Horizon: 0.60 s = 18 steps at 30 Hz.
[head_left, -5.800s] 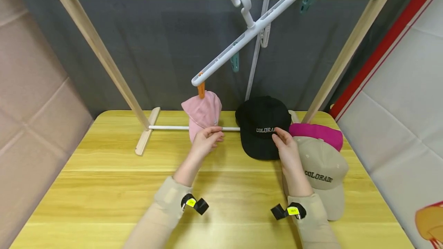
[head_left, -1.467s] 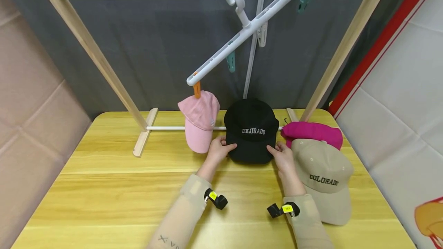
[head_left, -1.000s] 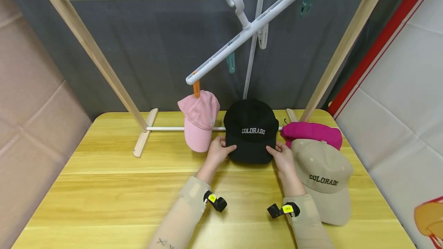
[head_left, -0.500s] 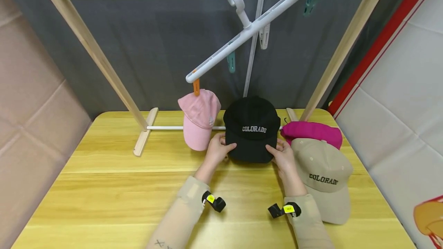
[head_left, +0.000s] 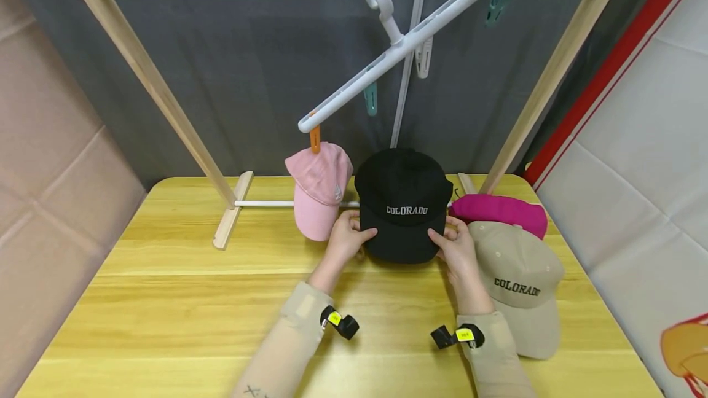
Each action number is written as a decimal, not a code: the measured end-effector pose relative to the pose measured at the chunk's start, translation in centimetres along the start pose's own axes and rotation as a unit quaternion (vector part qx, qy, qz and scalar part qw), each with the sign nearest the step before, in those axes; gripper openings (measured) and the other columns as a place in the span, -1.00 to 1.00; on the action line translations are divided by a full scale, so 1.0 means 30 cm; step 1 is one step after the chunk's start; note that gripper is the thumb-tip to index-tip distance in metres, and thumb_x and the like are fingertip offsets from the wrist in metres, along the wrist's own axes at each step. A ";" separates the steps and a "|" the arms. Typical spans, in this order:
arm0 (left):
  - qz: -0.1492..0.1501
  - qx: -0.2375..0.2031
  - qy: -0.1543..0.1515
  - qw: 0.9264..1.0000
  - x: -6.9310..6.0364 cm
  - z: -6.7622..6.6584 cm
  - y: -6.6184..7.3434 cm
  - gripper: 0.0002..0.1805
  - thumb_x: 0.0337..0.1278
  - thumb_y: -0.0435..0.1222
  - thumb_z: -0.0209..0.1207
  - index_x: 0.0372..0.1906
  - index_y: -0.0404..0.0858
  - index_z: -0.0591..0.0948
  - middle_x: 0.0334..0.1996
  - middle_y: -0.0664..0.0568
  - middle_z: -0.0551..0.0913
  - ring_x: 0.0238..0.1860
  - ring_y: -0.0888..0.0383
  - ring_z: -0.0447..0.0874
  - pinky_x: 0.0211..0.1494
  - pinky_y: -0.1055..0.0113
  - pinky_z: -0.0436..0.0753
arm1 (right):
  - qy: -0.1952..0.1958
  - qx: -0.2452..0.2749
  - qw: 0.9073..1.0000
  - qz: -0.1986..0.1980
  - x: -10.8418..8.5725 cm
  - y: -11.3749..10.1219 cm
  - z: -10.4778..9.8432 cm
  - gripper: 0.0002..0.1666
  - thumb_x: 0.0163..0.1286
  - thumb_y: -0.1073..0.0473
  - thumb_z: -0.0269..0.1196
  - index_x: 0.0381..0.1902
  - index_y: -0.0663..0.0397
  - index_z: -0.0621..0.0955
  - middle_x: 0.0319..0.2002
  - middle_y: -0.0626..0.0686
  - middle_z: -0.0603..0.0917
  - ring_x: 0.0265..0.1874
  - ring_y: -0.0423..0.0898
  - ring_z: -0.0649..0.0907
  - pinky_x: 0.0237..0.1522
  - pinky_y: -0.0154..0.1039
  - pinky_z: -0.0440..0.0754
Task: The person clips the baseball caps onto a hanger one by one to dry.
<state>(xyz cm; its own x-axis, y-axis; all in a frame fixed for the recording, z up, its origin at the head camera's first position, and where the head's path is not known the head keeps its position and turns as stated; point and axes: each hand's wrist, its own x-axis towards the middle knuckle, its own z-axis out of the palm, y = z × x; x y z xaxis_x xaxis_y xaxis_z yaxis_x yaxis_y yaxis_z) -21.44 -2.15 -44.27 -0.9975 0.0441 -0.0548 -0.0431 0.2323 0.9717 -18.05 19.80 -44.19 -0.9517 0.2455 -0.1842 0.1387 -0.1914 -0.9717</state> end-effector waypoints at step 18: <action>0.011 0.037 -0.015 0.999 -0.006 -0.029 0.033 -0.46 -0.07 -0.37 0.42 0.01 -0.43 0.45 -0.54 -0.01 0.56 -0.53 0.17 0.43 -0.46 0.38 0.42 | -0.019 -0.017 1.000 -0.012 0.002 -0.013 -0.020 -0.62 0.35 0.32 0.23 0.05 0.15 0.36 -0.33 -0.14 0.61 -0.41 -0.26 0.61 -0.36 -0.37 0.59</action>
<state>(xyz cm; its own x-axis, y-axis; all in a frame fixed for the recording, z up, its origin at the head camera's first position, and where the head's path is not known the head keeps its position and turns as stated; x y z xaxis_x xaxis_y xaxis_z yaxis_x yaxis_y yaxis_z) -21.34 -2.78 -43.08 -0.9961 0.0778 -0.0415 -0.0161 0.3026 0.9530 -17.99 20.47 -43.92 -0.9646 0.2121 -0.1565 0.1252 -0.1538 -0.9801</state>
